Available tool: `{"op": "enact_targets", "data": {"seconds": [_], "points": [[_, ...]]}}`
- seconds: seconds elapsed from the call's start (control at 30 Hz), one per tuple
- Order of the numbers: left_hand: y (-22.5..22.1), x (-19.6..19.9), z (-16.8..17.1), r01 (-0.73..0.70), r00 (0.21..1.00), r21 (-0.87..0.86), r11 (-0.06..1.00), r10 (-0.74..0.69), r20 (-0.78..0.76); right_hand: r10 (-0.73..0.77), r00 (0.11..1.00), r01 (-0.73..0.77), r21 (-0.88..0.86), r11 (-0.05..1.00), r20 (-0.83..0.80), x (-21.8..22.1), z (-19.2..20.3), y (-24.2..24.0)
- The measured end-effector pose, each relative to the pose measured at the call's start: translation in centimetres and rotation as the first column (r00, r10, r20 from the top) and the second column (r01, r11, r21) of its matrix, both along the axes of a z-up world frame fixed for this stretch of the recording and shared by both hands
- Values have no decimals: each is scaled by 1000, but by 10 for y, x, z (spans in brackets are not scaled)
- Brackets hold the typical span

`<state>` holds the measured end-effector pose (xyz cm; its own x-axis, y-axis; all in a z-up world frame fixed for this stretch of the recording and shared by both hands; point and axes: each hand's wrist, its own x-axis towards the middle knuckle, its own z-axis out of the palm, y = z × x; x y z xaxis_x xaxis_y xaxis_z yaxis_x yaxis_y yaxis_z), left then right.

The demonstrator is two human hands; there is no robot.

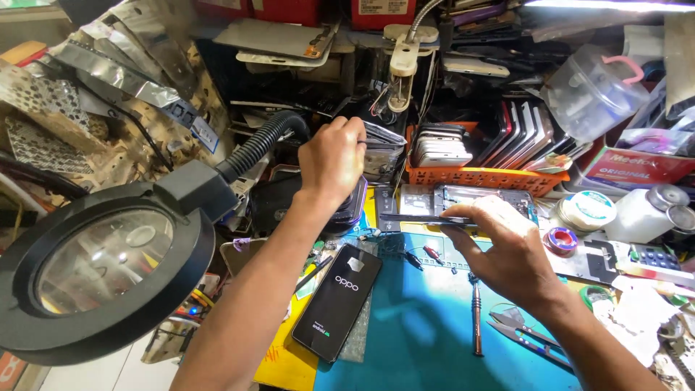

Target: Disassembling a smartphone to remove and inspect internal components on a repair bench.

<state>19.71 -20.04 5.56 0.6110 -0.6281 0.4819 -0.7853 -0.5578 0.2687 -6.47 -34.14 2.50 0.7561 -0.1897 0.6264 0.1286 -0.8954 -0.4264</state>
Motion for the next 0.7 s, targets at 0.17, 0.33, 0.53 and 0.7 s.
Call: {"op": "enact_targets", "data": {"seconds": [0.17, 0.33, 0.53, 0.7], "points": [[2, 12, 9, -2, 998, 3, 1000, 2, -70, 30, 1000, -30, 32, 999, 0, -3, -5, 0], [7, 15, 9, 74, 984, -53, 996, -81, -159, 29, 1000, -29, 29, 999, -1, -2, -12, 0], [7, 16, 14, 121, 980, -243, 962, -155, -124, 1, 1000, -1, 16, 1000, -30, -4, -21, -6], [9, -3, 29, 93, 994, 61, 994, -90, -57, -12, 999, 13, 17, 1000, -52, -6, -29, -9]]}}
